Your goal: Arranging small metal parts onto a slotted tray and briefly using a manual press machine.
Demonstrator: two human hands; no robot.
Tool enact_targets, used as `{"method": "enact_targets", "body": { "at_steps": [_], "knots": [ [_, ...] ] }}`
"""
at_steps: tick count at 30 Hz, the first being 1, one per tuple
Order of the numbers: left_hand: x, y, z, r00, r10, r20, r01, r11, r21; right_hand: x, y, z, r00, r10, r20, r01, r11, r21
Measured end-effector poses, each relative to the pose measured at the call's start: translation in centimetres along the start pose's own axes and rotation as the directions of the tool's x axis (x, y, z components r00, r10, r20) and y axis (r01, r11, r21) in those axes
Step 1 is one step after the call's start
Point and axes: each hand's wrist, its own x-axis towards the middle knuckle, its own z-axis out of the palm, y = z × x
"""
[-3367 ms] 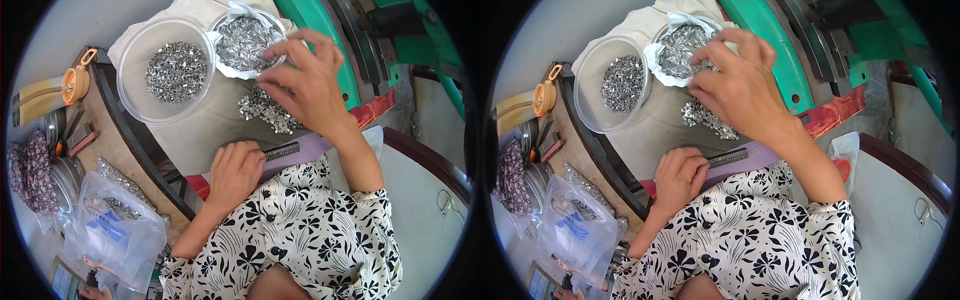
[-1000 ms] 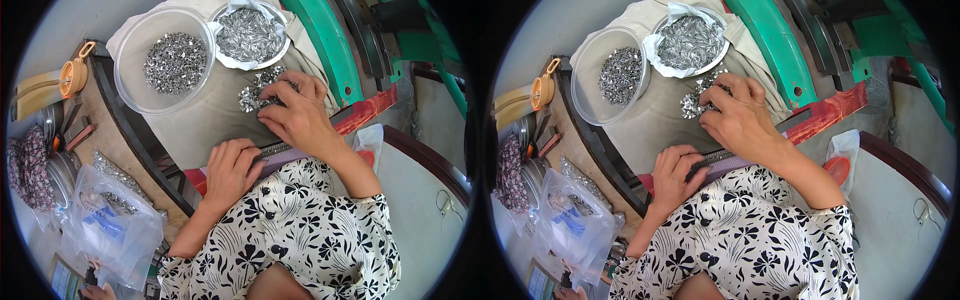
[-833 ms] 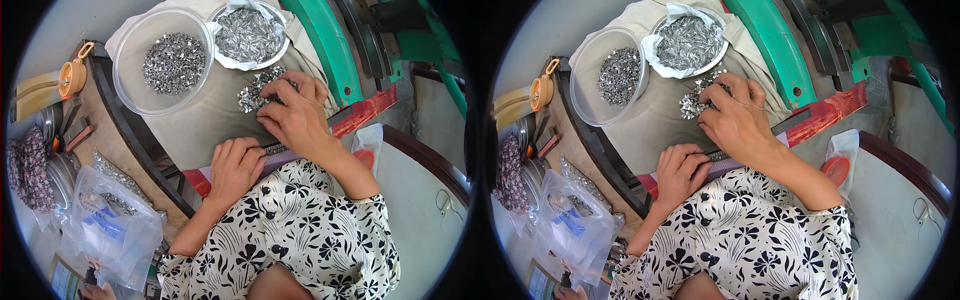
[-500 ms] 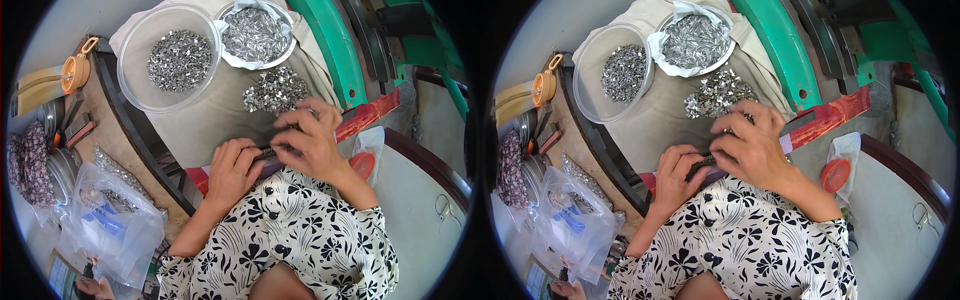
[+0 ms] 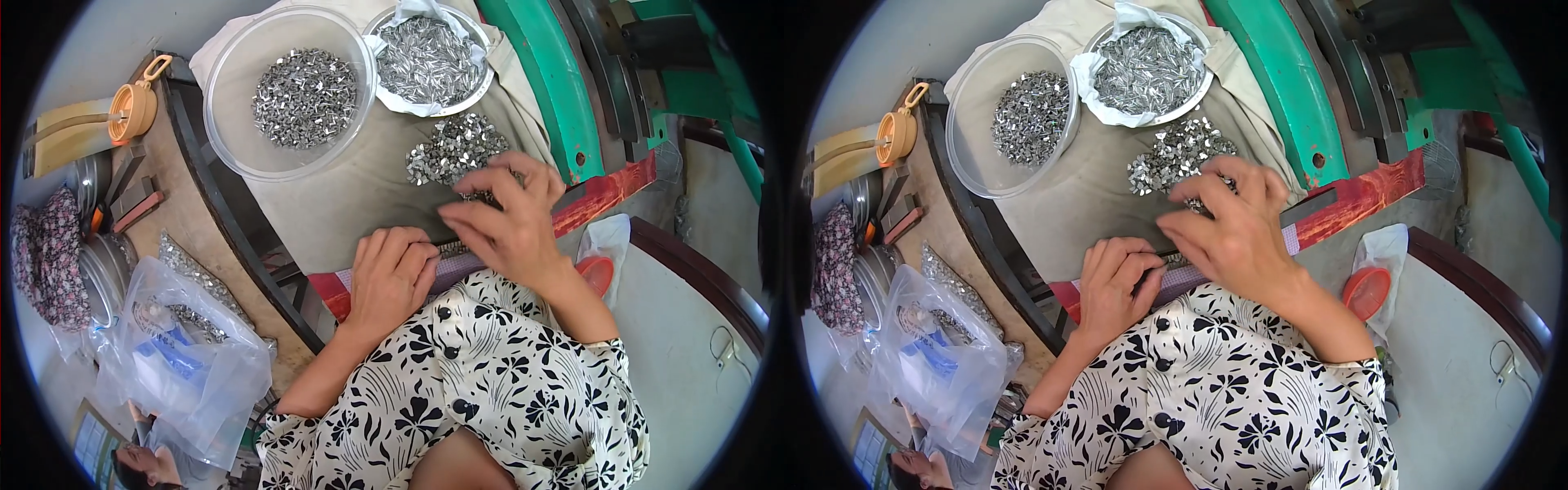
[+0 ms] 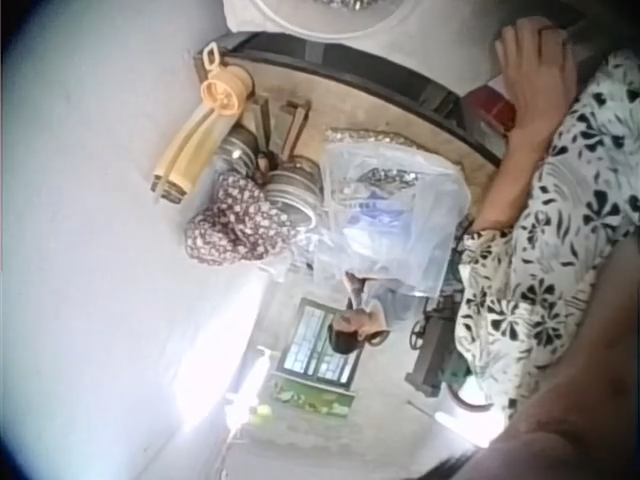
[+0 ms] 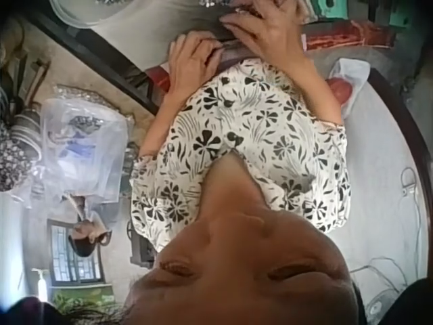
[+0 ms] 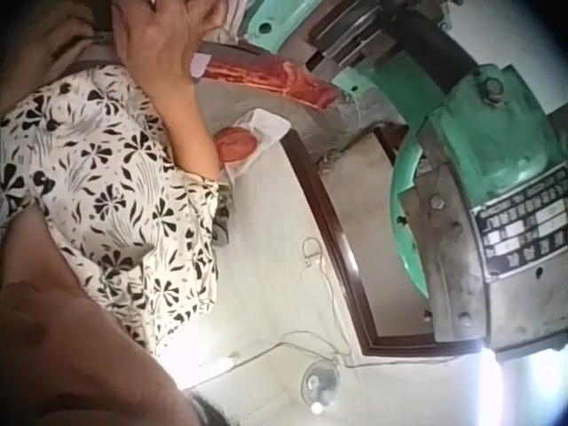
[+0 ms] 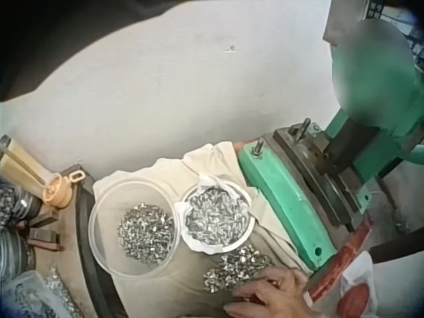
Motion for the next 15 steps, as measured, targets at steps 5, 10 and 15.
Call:
{"method": "enact_targets", "body": {
  "at_steps": [5, 10, 15],
  "knots": [
    [0.2, 0.2, -0.6, 1.0, -0.028, 0.01, 0.028, 0.999, -0.027, 2.9, 0.6, 2.0, 0.997, -0.074, -0.001, 0.074, 0.997, -0.008],
    [1.8, -0.3, -1.6, 0.976, -0.147, -0.159, 0.139, 0.988, -0.062, 2.6, 0.8, 2.3, 0.982, -0.173, 0.071, 0.18, 0.976, -0.123],
    [4.4, -1.3, -1.7, 0.984, -0.065, -0.169, 0.089, 0.986, 0.14, 0.3, 1.3, 0.3, 0.996, -0.038, 0.075, 0.039, 0.999, -0.005]
  ]
}}
